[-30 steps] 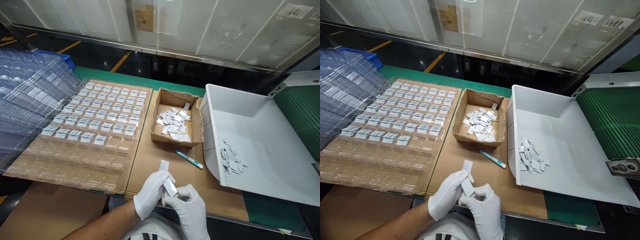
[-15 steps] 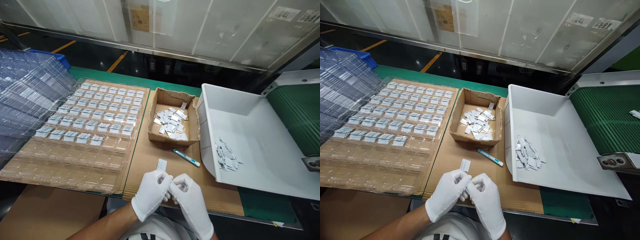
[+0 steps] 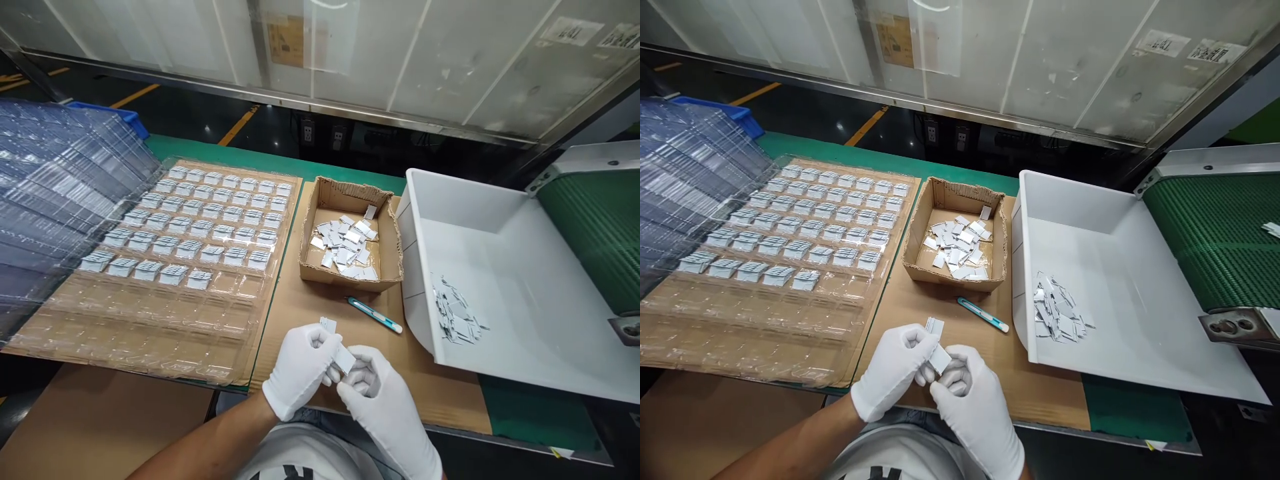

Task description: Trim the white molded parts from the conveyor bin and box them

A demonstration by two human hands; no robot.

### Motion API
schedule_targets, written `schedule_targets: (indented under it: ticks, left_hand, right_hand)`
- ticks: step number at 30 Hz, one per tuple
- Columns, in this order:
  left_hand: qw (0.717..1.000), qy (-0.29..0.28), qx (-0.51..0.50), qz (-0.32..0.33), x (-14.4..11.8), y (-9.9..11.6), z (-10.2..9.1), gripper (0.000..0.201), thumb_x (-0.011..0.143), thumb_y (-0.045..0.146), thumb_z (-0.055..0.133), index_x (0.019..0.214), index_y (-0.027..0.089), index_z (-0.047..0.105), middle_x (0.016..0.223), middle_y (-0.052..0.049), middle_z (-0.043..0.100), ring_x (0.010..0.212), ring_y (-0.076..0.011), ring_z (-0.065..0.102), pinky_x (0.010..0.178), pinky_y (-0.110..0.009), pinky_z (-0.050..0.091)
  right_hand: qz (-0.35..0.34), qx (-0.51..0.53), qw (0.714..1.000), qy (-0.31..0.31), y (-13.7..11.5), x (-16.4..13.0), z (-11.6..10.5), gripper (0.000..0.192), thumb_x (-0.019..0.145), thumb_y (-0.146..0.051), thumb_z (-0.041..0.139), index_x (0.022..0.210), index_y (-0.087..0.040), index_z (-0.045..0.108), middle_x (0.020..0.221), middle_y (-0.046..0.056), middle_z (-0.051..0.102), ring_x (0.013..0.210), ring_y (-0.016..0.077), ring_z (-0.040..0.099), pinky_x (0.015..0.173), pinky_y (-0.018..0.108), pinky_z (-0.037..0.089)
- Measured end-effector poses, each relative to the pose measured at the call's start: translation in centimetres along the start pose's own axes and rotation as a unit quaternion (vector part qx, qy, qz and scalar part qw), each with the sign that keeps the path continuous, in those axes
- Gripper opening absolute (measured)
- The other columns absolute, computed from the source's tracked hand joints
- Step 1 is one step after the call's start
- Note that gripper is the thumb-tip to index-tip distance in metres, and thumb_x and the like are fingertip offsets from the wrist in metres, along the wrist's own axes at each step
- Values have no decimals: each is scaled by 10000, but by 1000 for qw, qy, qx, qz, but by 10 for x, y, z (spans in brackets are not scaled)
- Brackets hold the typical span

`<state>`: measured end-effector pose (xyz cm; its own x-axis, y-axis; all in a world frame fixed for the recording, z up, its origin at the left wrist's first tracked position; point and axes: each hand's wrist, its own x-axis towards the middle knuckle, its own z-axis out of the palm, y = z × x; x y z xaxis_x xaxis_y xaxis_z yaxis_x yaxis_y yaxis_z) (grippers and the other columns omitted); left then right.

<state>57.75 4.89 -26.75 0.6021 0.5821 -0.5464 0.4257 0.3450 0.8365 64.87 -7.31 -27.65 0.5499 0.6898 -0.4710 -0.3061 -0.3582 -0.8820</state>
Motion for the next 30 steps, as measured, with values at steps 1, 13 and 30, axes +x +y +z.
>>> schedule_targets:
  ticks: [1, 13, 30]
  left_hand:
    - [1000, 3, 0, 1, 0, 0, 1, 308, 718, 434, 608, 579, 160, 586, 456, -19, 620, 353, -103, 528, 355, -193, 419]
    - [999, 38, -20, 4, -10, -1, 1, 372, 635, 497, 637, 508, 150, 591, 429, 11, 539, 349, -77, 448, 344, -187, 357]
    - [1000, 0, -20, -6, -6, -11, -2, 404, 680, 534, 581, 551, 151, 581, 412, -30, 585, 338, -94, 477, 348, -194, 347]
  right_hand:
    - [0, 11, 1000, 27, 2, -1, 2, 336, 598, -119, 680, 926, -175, 634, 747, -14, 671, 581, 99, 577, 555, 192, 477]
    - [5, 64, 994, 86, 11, -2, 10, 363, 570, -332, 859, 845, -154, 705, 745, 46, 741, 693, 183, 681, 636, 246, 535]
    - [0, 96, 993, 62, 0, -4, 8, 247, 563, -222, 799, 785, -167, 705, 675, 19, 735, 637, 169, 684, 605, 223, 542]
